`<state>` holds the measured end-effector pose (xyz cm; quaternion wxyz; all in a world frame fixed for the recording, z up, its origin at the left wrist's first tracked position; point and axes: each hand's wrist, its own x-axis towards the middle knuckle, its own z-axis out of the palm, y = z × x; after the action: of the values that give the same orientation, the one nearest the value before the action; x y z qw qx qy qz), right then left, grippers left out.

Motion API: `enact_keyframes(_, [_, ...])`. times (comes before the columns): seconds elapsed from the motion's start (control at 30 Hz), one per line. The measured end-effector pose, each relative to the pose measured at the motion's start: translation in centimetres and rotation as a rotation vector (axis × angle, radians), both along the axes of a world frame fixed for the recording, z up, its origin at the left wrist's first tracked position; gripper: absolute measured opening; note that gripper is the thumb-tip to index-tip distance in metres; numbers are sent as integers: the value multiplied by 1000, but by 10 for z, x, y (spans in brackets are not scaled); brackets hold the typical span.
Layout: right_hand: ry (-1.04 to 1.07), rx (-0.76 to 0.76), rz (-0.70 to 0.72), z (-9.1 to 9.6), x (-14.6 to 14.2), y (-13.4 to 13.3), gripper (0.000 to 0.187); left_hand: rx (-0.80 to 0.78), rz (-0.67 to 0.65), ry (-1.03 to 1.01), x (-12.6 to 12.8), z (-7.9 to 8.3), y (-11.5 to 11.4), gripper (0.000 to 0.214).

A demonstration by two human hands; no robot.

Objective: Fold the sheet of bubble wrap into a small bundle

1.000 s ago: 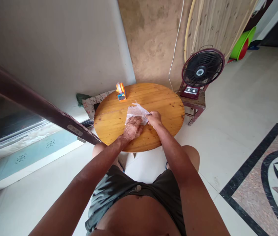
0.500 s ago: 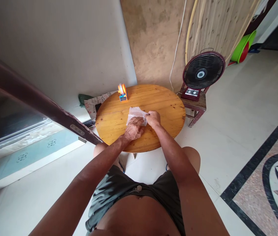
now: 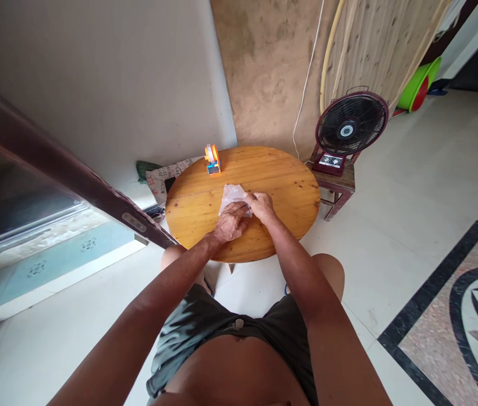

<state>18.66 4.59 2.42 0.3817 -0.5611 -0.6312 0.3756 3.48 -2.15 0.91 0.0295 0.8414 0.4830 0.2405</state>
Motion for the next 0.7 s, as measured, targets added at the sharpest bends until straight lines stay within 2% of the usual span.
enact_keyframes(0.07, [186, -82, 22, 0, 5, -4, 43, -9, 13, -1, -1, 3, 2, 60])
enact_keyframes(0.13, [331, -146, 34, 0, 8, -7, 39, -28, 26, 3, -1, 8, 6, 59])
enact_keyframes(0.27, [398, -192, 59, 0, 9, -12, 26, -85, 17, 23, -3, 20, 13, 57])
enact_keyframes(0.4, [214, -143, 33, -3, 5, -12, 25, -133, 35, 4, -4, 31, 21, 64])
enact_keyframes(0.53, [-58, 2, 22, -8, 1, -10, 29, -209, 86, -58, -3, 42, 31, 65])
enact_keyframes(0.7, [-451, 226, 52, -6, 0, -17, 34, -454, 142, -140, -9, 57, 47, 72])
